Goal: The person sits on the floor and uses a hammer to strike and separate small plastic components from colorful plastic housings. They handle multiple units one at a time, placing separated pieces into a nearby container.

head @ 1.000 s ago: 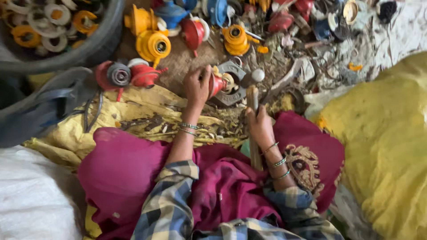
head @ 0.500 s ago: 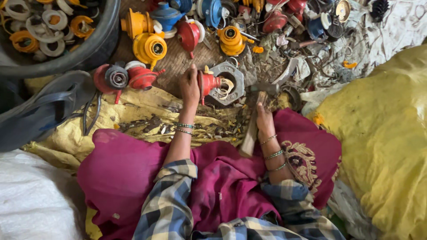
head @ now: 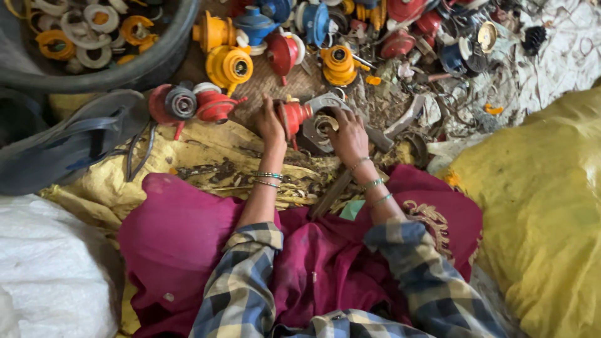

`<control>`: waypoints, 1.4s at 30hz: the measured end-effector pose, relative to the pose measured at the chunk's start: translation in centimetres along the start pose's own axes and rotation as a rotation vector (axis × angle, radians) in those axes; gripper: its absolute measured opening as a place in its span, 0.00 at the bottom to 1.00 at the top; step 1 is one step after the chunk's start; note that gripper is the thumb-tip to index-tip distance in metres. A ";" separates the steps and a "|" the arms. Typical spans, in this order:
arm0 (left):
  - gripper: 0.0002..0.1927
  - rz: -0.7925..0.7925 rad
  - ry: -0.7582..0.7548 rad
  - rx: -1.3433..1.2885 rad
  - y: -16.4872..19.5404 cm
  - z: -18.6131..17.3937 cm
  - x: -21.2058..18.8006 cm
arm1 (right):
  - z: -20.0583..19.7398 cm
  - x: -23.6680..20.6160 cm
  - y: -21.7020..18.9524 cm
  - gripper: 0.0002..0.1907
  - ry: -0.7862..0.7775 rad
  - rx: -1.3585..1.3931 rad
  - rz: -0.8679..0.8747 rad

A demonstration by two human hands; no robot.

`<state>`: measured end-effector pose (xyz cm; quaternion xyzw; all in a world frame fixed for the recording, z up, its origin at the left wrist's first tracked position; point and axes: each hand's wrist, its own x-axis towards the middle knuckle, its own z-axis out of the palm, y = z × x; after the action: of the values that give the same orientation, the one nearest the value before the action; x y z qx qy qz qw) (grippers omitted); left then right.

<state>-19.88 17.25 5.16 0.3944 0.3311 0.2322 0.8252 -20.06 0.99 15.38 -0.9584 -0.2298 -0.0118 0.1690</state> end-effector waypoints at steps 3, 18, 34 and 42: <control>0.27 0.053 0.017 0.048 0.5 0.1 0.1 | 0.8 1.3 0.0 0.23 -0.011 0.045 -0.058; 0.35 0.329 0.228 0.627 1.9 0.3 0.3 | -3.0 0.4 4.1 0.18 -0.176 0.337 0.091; 0.38 0.137 0.160 0.584 2.5 0.3 0.1 | -16.2 3.9 -15.5 0.29 0.070 0.538 -0.484; 0.37 0.008 0.112 0.536 0.9 0.1 0.2 | -12.6 -2.0 -5.0 0.15 -0.013 0.094 -0.270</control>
<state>-19.80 17.91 5.86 0.5864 0.4244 0.1609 0.6709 -23.36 0.20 28.65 -0.9098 -0.3582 -0.0174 0.2090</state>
